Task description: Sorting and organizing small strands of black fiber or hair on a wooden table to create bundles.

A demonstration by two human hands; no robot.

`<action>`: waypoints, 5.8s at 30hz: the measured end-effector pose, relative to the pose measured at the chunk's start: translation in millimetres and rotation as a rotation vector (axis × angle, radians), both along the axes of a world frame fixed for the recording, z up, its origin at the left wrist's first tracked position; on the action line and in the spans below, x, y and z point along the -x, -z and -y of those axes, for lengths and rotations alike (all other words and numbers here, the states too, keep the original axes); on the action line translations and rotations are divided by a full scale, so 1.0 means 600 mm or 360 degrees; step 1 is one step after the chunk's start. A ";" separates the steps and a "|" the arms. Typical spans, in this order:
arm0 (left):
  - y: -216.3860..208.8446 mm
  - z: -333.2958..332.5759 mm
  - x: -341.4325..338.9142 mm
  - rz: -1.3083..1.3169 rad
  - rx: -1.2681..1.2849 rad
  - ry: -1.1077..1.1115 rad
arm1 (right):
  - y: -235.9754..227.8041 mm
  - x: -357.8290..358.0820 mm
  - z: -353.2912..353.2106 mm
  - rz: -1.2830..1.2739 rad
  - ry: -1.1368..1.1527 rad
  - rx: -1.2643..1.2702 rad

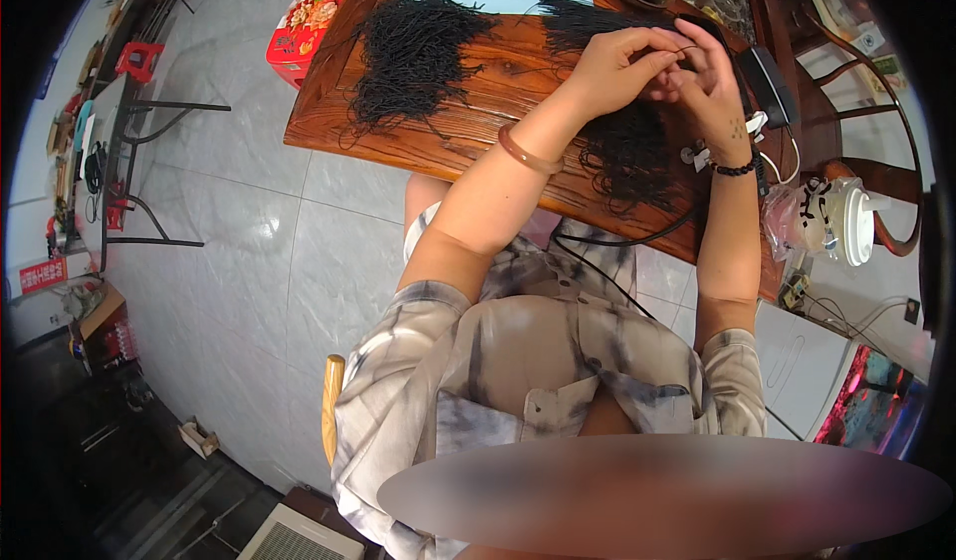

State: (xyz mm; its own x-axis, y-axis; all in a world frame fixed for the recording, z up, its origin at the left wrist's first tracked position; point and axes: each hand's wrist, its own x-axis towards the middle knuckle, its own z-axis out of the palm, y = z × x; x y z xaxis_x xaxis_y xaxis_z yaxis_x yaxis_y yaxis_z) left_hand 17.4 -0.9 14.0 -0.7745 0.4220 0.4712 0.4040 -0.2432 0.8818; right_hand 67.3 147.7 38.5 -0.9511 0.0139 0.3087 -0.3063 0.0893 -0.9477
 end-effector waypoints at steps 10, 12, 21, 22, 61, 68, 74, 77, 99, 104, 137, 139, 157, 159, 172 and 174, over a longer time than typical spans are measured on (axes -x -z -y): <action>0.003 0.007 0.022 0.0447 -0.0690 0.0258 | 0.019 0.004 -0.017 0.0282 -0.0298 -0.0082; 0.007 0.013 0.028 0.0449 -0.0799 0.0148 | 0.012 0.001 -0.025 0.0244 -0.0186 -0.0246; 0.013 0.030 0.054 0.0683 -0.1132 -0.0116 | -0.019 -0.004 -0.093 0.0190 0.0394 -0.0489; 0.014 0.030 0.054 0.0683 -0.1130 -0.0115 | -0.019 -0.004 -0.096 0.0153 0.0435 -0.0386; 0.023 -0.015 0.015 -0.0943 0.0332 -0.0538 | 0.005 0.000 -0.030 0.0070 0.0094 0.0013; 0.017 -0.019 0.002 0.0448 -0.0201 0.0283 | 0.008 0.000 -0.023 -0.0157 0.0143 -0.0076; 0.015 -0.010 0.003 0.0643 -0.0258 0.0277 | 0.013 0.002 -0.014 -0.0023 0.0071 0.0121; 0.018 -0.012 0.008 0.0704 -0.0367 0.0238 | 0.011 0.001 -0.008 -0.0042 0.0114 0.0084; 0.032 -0.007 0.024 -0.1184 0.0538 -0.0589 | -0.007 -0.009 -0.026 -0.0761 0.0494 -0.1656; 0.032 -0.007 0.022 -0.1188 0.0640 -0.0546 | -0.002 -0.007 -0.030 -0.0697 0.0452 -0.1717; 0.018 -0.004 0.007 -0.1451 0.0823 -0.0603 | 0.006 0.001 -0.028 -0.0471 0.0413 -0.1545; 0.025 -0.002 0.017 -0.1430 0.0715 -0.0567 | 0.012 0.006 -0.032 -0.0435 0.0387 -0.1468; 0.011 -0.010 0.013 -0.0939 0.0187 -0.0593 | 0.017 0.006 -0.035 0.0439 -0.0199 0.0293; 0.010 -0.010 0.013 -0.0943 0.0166 -0.0615 | 0.012 0.006 -0.036 0.0488 -0.0223 0.0342; 0.013 -0.012 0.010 -0.0618 0.0103 -0.0557 | 0.019 0.009 -0.034 0.0592 -0.0587 0.1001; 0.014 -0.014 0.009 -0.0503 0.0014 -0.0492 | 0.019 0.008 -0.034 0.0537 -0.0518 0.0943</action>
